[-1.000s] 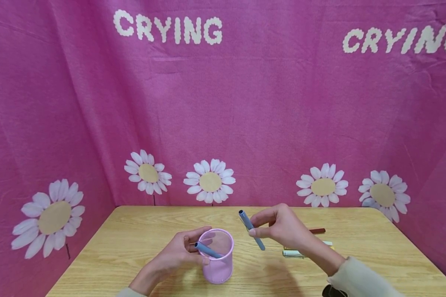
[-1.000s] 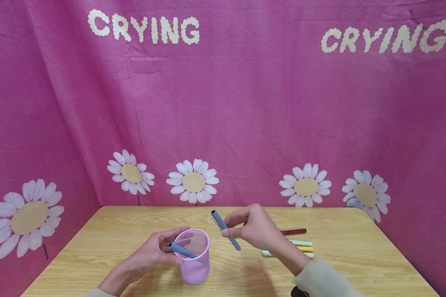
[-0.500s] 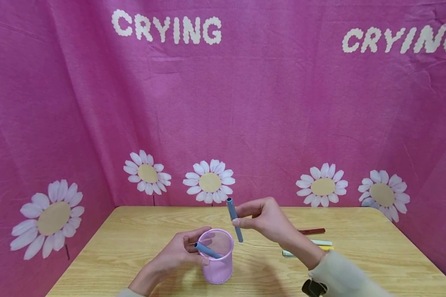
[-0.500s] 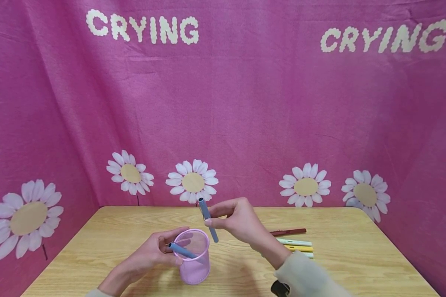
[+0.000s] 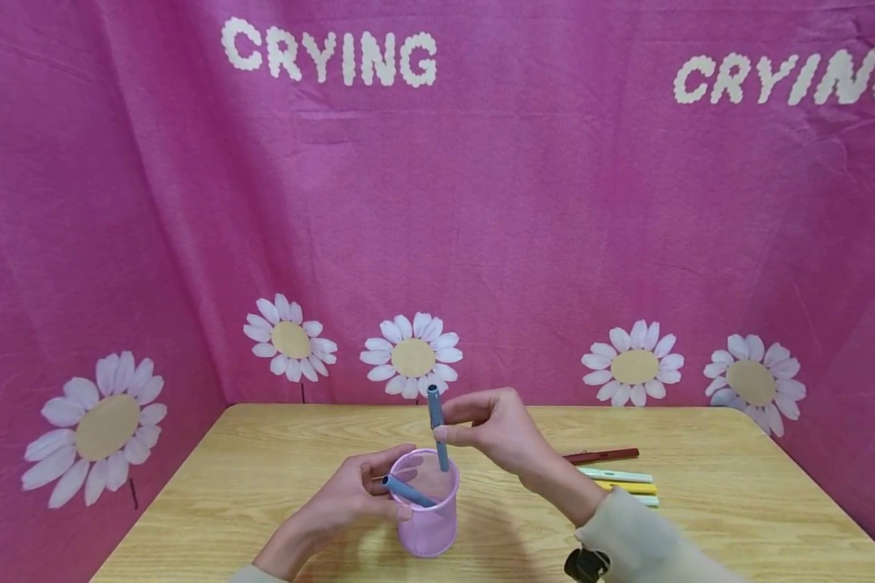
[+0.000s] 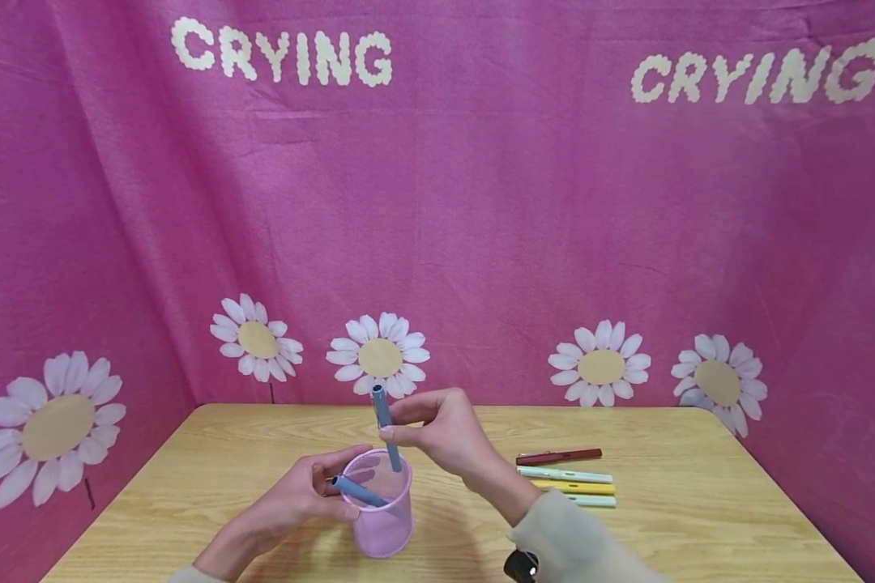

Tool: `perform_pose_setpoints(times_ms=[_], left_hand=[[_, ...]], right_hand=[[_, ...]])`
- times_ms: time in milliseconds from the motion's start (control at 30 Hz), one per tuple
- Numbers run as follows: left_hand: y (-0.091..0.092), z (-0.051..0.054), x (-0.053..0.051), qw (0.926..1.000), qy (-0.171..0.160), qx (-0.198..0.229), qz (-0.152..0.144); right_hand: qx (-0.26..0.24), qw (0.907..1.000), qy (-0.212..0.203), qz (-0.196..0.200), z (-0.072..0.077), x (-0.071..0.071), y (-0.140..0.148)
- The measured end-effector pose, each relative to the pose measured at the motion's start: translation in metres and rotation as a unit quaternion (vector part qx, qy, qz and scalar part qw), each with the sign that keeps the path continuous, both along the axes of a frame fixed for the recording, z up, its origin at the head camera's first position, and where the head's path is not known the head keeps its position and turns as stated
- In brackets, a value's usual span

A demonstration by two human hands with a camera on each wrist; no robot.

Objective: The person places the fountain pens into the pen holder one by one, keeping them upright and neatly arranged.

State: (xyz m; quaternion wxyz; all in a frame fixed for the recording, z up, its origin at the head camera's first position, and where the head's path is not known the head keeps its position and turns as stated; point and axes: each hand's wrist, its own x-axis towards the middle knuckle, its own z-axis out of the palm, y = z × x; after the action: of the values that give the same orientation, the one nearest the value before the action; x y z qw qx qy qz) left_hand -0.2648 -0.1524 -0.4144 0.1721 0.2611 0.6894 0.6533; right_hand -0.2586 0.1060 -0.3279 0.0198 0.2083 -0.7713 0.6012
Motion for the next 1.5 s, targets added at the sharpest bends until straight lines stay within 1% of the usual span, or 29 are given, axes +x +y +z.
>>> perform_pose_setpoints(times_ms=[200, 467, 667, 967, 1200, 1333, 1500], left_hand=[[0.0, -0.001, -0.001, 1.0, 0.0, 0.002, -0.004], [0.0, 0.001, -0.001, 0.9998, -0.016, 0.006, -0.006], [0.0, 0.001, -0.001, 0.9999, -0.009, 0.0, -0.006], [-0.002, 0.001, -0.002, 0.9999, -0.015, -0.004, -0.004], [-0.002, 0.002, -0.003, 0.9998, -0.019, -0.001, -0.004], [-0.002, 0.001, -0.003, 0.9999, -0.015, -0.004, -0.001], [-0.002, 0.002, -0.002, 0.9999, -0.016, 0.0, -0.003]], right_hand=[[-0.015, 0.9998, -0.009, 0.01, -0.007, -0.002, -0.006], [-0.01, 0.9998, -0.02, 0.0, -0.018, -0.005, -0.011], [-0.006, 0.9998, -0.017, 0.006, -0.027, -0.006, -0.013], [-0.009, 0.9997, -0.021, 0.01, -0.033, -0.005, -0.017], [0.001, 0.9999, -0.013, 0.01, -0.037, -0.007, -0.018], [0.007, 0.9998, -0.01, 0.013, -0.039, -0.007, -0.017], [0.019, 0.9997, 0.004, 0.017, -0.044, -0.008, -0.018]])
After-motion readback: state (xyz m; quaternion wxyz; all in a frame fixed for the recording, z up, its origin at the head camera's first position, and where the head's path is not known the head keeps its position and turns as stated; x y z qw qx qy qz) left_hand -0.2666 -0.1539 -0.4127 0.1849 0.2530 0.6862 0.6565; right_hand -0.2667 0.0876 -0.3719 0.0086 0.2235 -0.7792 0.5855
